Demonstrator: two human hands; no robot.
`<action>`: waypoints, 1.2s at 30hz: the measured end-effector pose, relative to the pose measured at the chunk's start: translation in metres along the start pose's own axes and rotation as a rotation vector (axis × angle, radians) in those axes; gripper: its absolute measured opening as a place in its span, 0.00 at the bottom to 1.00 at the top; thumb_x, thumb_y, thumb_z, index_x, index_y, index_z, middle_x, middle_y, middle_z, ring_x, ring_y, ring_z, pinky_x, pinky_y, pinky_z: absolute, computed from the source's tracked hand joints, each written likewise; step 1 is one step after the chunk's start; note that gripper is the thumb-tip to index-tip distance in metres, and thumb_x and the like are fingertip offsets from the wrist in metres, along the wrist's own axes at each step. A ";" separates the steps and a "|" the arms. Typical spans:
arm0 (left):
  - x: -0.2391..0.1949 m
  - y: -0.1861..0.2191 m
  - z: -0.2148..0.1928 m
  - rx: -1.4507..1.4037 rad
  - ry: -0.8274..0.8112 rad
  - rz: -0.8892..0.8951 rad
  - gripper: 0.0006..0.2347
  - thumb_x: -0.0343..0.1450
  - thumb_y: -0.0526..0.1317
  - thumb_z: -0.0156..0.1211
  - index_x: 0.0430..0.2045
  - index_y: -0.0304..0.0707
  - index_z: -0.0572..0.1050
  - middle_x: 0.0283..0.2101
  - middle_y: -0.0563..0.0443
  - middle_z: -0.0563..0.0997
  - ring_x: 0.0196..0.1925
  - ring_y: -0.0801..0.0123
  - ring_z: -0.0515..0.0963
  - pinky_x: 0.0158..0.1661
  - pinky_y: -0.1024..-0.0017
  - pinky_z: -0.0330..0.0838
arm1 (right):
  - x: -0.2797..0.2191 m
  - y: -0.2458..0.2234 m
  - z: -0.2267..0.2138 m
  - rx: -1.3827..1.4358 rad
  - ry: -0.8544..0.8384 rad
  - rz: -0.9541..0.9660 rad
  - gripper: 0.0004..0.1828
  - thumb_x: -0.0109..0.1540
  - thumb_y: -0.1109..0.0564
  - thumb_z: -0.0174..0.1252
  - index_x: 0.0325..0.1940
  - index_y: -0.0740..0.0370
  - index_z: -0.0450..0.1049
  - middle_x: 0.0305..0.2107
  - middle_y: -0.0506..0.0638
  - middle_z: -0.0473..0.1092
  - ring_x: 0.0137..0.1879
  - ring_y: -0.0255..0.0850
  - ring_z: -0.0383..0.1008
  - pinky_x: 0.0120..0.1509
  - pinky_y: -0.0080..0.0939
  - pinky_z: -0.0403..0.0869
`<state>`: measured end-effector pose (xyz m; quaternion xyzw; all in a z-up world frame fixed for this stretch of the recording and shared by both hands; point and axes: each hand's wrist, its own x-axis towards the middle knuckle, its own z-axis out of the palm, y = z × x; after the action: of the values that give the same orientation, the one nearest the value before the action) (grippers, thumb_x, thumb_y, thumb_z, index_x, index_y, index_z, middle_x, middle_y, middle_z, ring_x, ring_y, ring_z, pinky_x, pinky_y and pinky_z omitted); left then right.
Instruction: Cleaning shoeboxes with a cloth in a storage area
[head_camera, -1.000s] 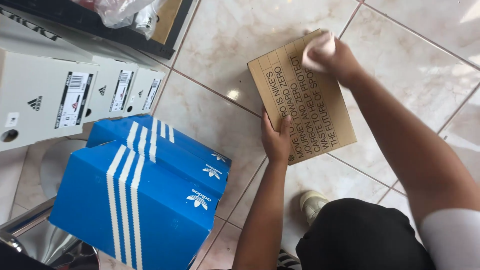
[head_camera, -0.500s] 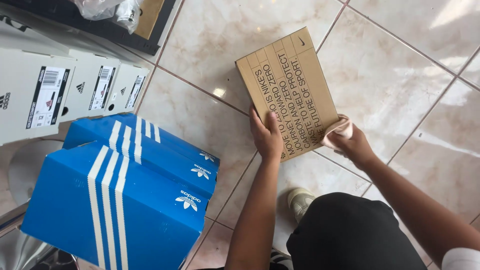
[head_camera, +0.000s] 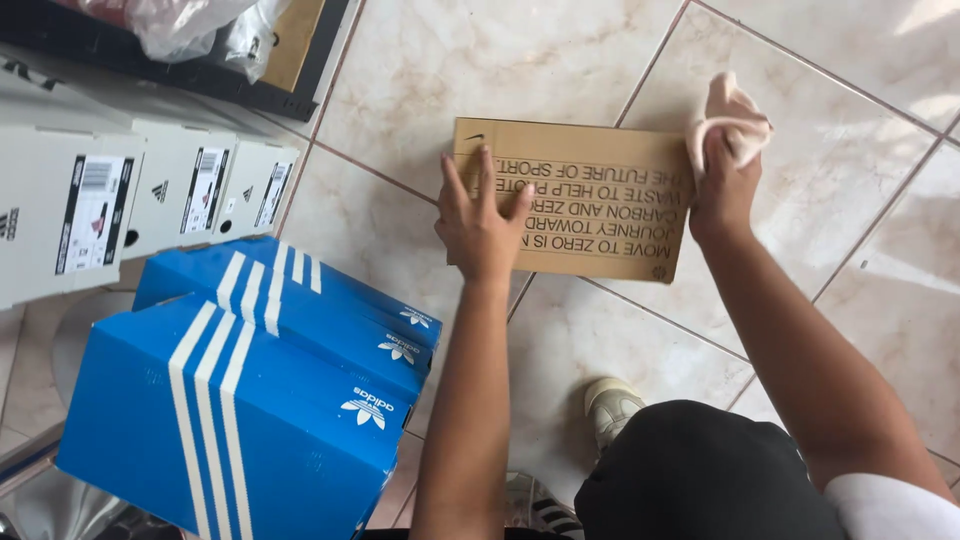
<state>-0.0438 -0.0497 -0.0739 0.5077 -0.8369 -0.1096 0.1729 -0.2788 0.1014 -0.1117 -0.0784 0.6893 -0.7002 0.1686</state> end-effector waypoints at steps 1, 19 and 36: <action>0.002 -0.003 -0.002 0.023 0.015 -0.007 0.32 0.69 0.64 0.60 0.70 0.67 0.62 0.73 0.37 0.57 0.63 0.35 0.71 0.45 0.34 0.68 | -0.001 -0.016 0.007 -0.059 -0.063 0.030 0.14 0.72 0.56 0.61 0.59 0.55 0.67 0.51 0.51 0.69 0.60 0.44 0.68 0.70 0.53 0.65; -0.040 0.029 -0.054 -0.063 -0.374 -0.363 0.37 0.70 0.50 0.65 0.74 0.56 0.51 0.75 0.33 0.44 0.65 0.29 0.63 0.49 0.37 0.68 | -0.092 -0.099 -0.005 -0.009 -0.018 0.402 0.16 0.67 0.49 0.65 0.53 0.59 0.72 0.39 0.49 0.73 0.44 0.39 0.75 0.53 0.45 0.76; 0.012 0.002 -0.017 -0.309 -0.549 -0.255 0.26 0.76 0.64 0.43 0.59 0.45 0.66 0.54 0.36 0.80 0.52 0.35 0.81 0.49 0.37 0.73 | -0.157 -0.012 0.010 -0.376 -0.405 0.444 0.43 0.58 0.53 0.71 0.69 0.61 0.53 0.55 0.56 0.60 0.67 0.54 0.66 0.70 0.63 0.65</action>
<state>-0.0441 -0.0590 -0.0558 0.5278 -0.7555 -0.3882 0.0010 -0.1306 0.1464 -0.0798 -0.0936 0.7591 -0.4774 0.4326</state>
